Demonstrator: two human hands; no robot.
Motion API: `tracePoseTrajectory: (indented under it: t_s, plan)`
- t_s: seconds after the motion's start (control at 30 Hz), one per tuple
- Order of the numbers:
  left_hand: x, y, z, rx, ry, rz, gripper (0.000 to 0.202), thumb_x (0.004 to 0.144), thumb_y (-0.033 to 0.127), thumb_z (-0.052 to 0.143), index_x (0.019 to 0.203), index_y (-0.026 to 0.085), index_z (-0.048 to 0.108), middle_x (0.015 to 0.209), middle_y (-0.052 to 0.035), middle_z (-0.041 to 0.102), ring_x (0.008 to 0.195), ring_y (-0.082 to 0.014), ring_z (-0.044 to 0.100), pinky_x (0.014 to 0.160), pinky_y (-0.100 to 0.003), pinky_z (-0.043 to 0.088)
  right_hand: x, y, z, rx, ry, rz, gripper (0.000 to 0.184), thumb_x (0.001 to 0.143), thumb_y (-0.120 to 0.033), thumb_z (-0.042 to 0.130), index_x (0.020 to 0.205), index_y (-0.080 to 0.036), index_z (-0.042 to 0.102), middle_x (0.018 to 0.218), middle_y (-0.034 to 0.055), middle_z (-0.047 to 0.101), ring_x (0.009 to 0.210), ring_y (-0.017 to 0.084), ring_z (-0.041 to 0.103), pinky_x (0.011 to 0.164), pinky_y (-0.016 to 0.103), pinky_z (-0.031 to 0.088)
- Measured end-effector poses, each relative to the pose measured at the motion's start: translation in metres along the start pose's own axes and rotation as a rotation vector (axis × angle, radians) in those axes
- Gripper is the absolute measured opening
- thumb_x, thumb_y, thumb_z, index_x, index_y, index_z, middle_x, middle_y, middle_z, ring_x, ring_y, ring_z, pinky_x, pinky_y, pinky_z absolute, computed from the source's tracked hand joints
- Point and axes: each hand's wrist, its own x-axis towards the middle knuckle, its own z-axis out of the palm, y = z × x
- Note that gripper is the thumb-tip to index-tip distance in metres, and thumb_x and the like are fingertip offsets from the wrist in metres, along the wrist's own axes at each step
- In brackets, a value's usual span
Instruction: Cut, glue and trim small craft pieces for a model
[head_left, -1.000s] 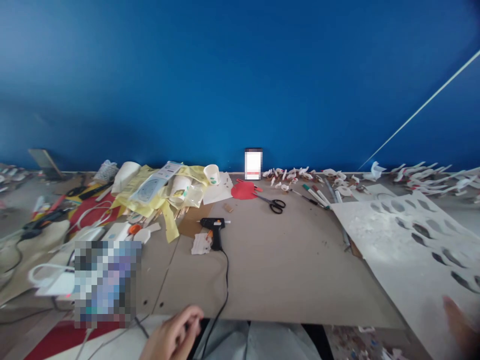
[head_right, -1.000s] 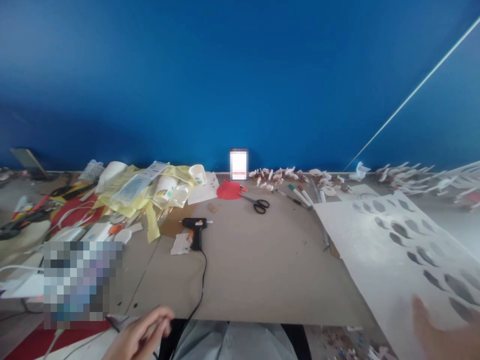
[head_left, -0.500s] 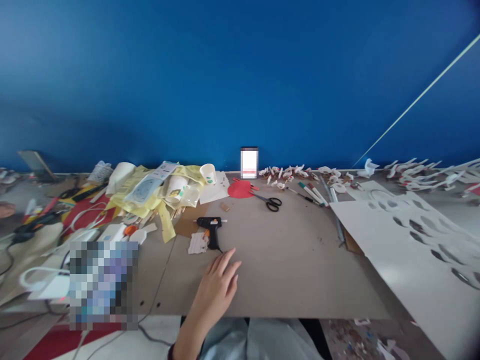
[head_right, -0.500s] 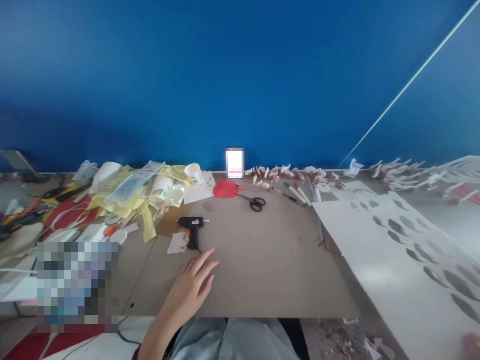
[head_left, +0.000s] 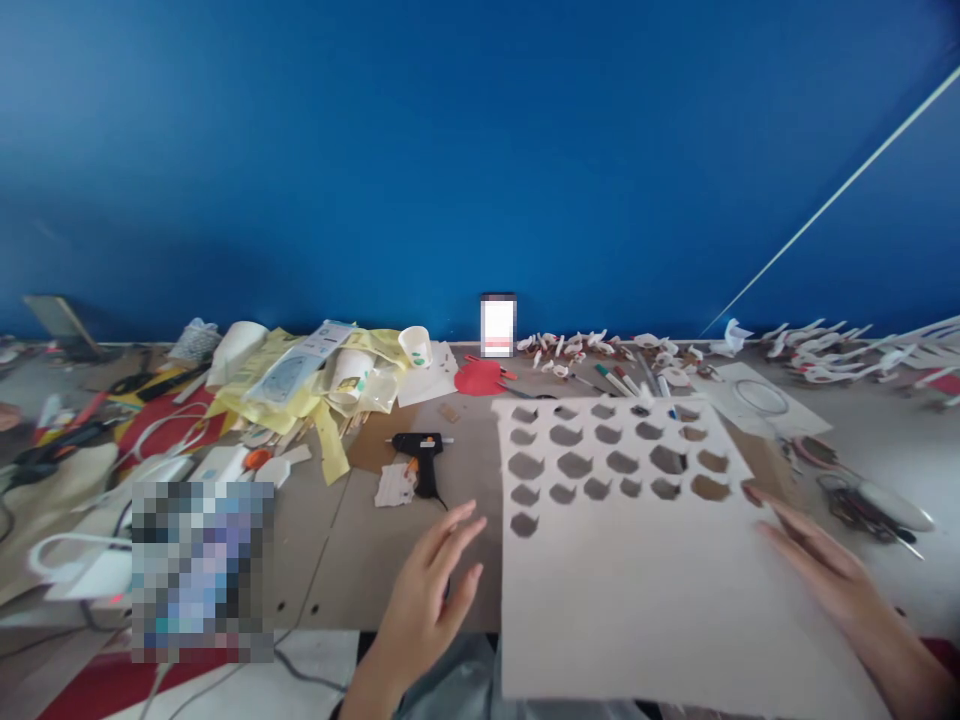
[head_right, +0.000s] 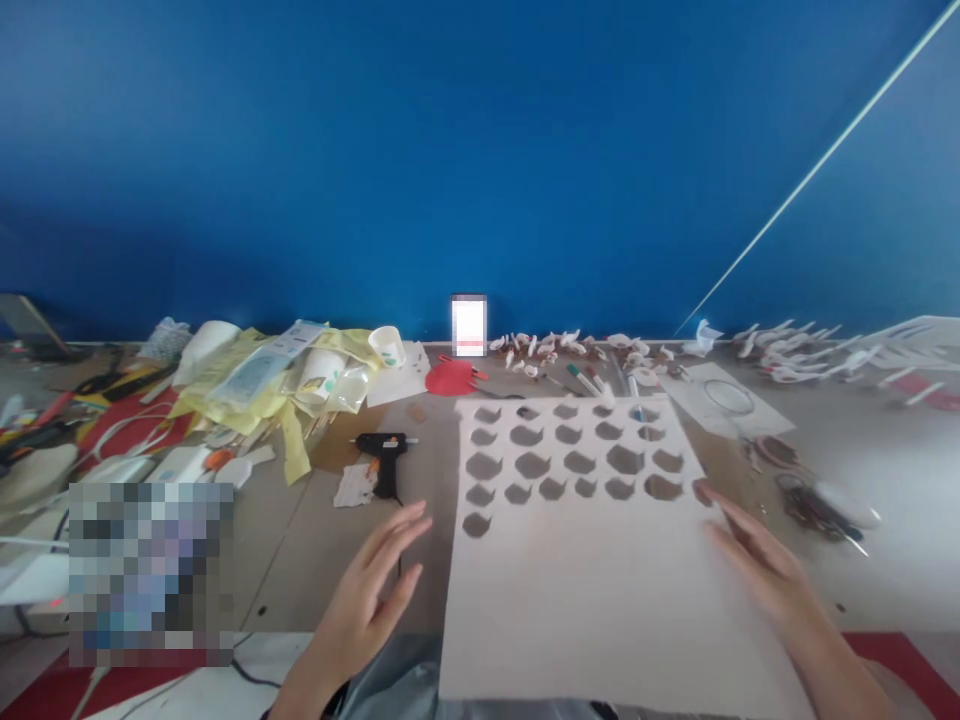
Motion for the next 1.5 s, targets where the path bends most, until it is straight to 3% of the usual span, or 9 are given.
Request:
tracePoseTrajectory:
  t_s: [0.1,0.23,0.47,0.67,0.83,1.0,1.13,1.3,1.5]
  plan:
    - [-0.002,0.012,0.014,0.061,-0.109,0.094,0.044,0.092,0.024,0.046,0.136,0.028,0.043,0.144,-0.0061,0.044,0.129,-0.0228,0.046,0.101,-0.039,0.047,0.009,0.003,0.022,0.126,-0.157,0.025,0.044,0.065,-0.048,0.059,0.104,-0.029,0.066,0.119,0.0083,0.067,0.115,0.031,0.058,0.099,0.040,0.047]
    - [-0.006,0.019,0.037,0.164,-0.170,0.139,0.050,0.088,0.021,0.051,0.137,0.024,0.042,0.149,-0.0070,0.037,0.134,-0.0254,0.039,0.104,-0.044,0.044,0.004,0.013,0.038,0.040,-0.085,-0.117,0.037,0.071,-0.048,0.056,0.099,-0.027,0.067,0.109,0.0082,0.071,0.107,0.032,0.063,0.096,0.042,0.049]
    - [-0.011,0.011,0.042,0.212,-0.165,0.165,0.046,0.088,0.019,0.050,0.134,0.023,0.045,0.146,-0.0066,0.042,0.135,-0.0230,0.038,0.105,-0.042,0.044,0.023,0.015,0.016,-0.367,0.056,-0.253,0.034,0.078,-0.042,0.041,0.094,-0.029,0.068,0.079,0.0051,0.074,0.073,0.028,0.071,0.063,0.035,0.053]
    - [-0.008,0.009,0.040,0.259,-0.171,0.179,0.047,0.087,0.019,0.052,0.133,0.022,0.046,0.144,-0.0080,0.044,0.134,-0.0238,0.039,0.104,-0.042,0.045,0.061,-0.051,0.025,-0.497,-0.014,-0.241,0.038,0.080,-0.048,0.046,0.104,-0.028,0.068,0.080,0.0055,0.074,0.066,0.025,0.067,0.053,0.032,0.046]
    - [-0.012,0.011,0.047,0.329,-0.133,0.241,0.042,0.088,0.011,0.046,0.129,0.019,0.050,0.141,-0.0086,0.048,0.130,-0.0224,0.045,0.102,-0.039,0.047,0.077,-0.141,0.082,-0.359,-0.240,-0.608,0.033,0.089,-0.042,0.044,0.104,-0.025,0.068,0.110,0.0067,0.068,0.098,0.025,0.063,0.070,0.032,0.050]
    - [-0.012,0.017,0.045,0.315,-0.138,0.265,0.038,0.087,0.009,0.046,0.122,0.022,0.055,0.135,-0.0039,0.055,0.128,-0.0202,0.048,0.104,-0.037,0.046,0.087,-0.198,0.149,-0.368,-0.370,-0.599,0.033,0.089,-0.040,0.048,0.111,-0.021,0.064,0.110,0.0092,0.066,0.097,0.025,0.061,0.074,0.032,0.048]
    - [-0.009,0.024,0.036,0.248,-0.220,0.220,0.040,0.087,0.030,0.055,0.125,0.021,0.053,0.139,-0.0065,0.051,0.130,-0.0237,0.045,0.105,-0.041,0.045,0.094,-0.209,0.181,-0.485,-0.334,-0.594,0.034,0.084,-0.042,0.056,0.107,-0.018,0.063,0.109,0.0138,0.063,0.106,0.030,0.054,0.079,0.036,0.046]
    - [-0.009,0.024,0.037,0.205,-0.203,0.160,0.072,0.077,0.059,0.061,0.135,0.020,0.045,0.143,-0.0116,0.045,0.131,-0.0301,0.043,0.105,-0.047,0.042,0.107,-0.203,0.194,-0.489,-0.305,-0.570,0.024,0.081,-0.038,0.057,0.090,-0.018,0.066,0.103,0.0106,0.061,0.101,0.026,0.054,0.080,0.034,0.043]
    - [-0.007,0.018,0.045,0.264,-0.209,0.125,0.073,0.078,0.056,0.060,0.140,0.022,0.040,0.149,-0.0121,0.037,0.134,-0.0328,0.038,0.108,-0.052,0.037,0.113,-0.197,0.191,-0.372,-0.237,-0.652,0.016,0.075,-0.024,0.056,0.090,-0.019,0.061,0.096,0.0091,0.064,0.099,0.026,0.051,0.081,0.034,0.042]
